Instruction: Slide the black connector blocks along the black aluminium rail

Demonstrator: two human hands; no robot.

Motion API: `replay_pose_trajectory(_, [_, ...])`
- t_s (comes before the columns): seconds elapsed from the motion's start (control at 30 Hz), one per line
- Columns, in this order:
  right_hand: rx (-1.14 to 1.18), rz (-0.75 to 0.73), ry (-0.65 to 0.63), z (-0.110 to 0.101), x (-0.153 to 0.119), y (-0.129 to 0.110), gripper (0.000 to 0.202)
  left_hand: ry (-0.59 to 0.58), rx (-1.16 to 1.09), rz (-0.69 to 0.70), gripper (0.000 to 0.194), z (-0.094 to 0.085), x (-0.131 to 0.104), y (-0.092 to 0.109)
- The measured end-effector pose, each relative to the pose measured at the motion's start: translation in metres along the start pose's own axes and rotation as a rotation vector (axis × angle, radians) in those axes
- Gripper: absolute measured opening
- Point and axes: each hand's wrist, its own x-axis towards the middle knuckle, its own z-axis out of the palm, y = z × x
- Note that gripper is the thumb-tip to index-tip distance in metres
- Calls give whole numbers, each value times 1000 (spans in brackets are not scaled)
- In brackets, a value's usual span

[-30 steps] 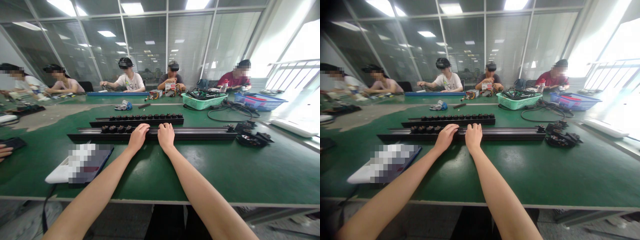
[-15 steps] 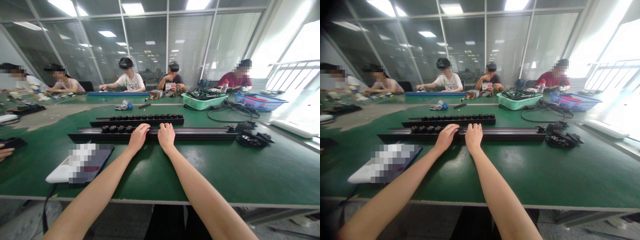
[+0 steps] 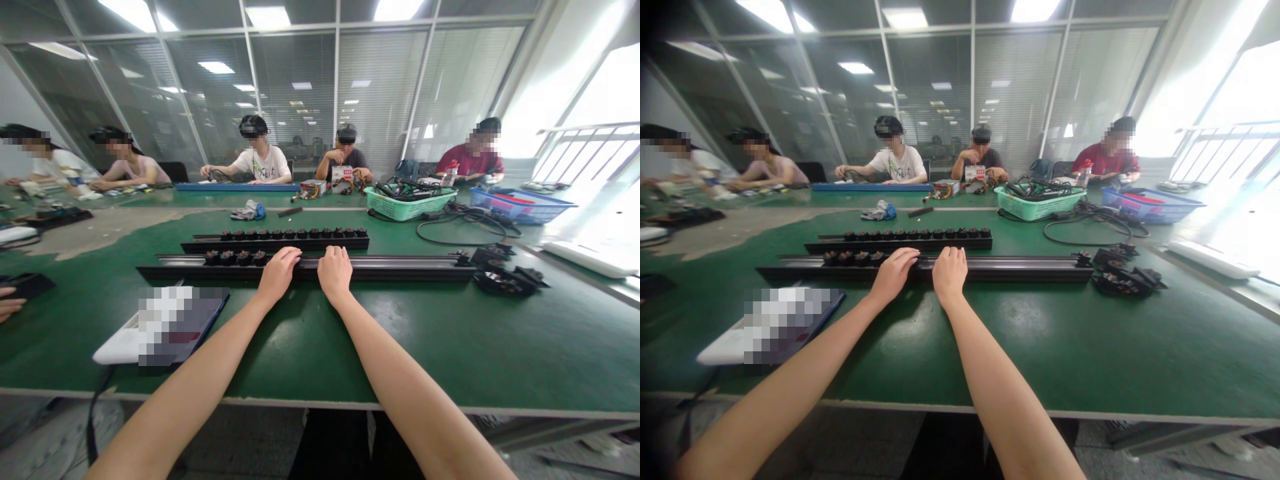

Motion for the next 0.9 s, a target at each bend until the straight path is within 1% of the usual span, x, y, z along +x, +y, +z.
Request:
replay_pose_trajectory(0.27, [8, 28, -4, 0, 1, 3, 28, -1, -8, -11, 28, 0, 0, 1])
replay_pose_trajectory(0.47, [-14, 15, -29, -9, 4, 3, 24, -1, -5, -17, 28, -2, -1, 1])
replay_pose_trajectory(0.7, [-54, 46, -149, -27, 5, -3, 23, -4, -6, -16, 27, -8, -2, 0])
replay_pose_trajectory(0.83, [-82, 9, -269, -39, 13, 2, 24, -4, -5, -12, 27, -9, -2, 0])
replay_pose_trajectory(0.9, [-90, -36, -334, -44, 19, 8, 24, -3, 1, -13, 27, -9, -2, 1])
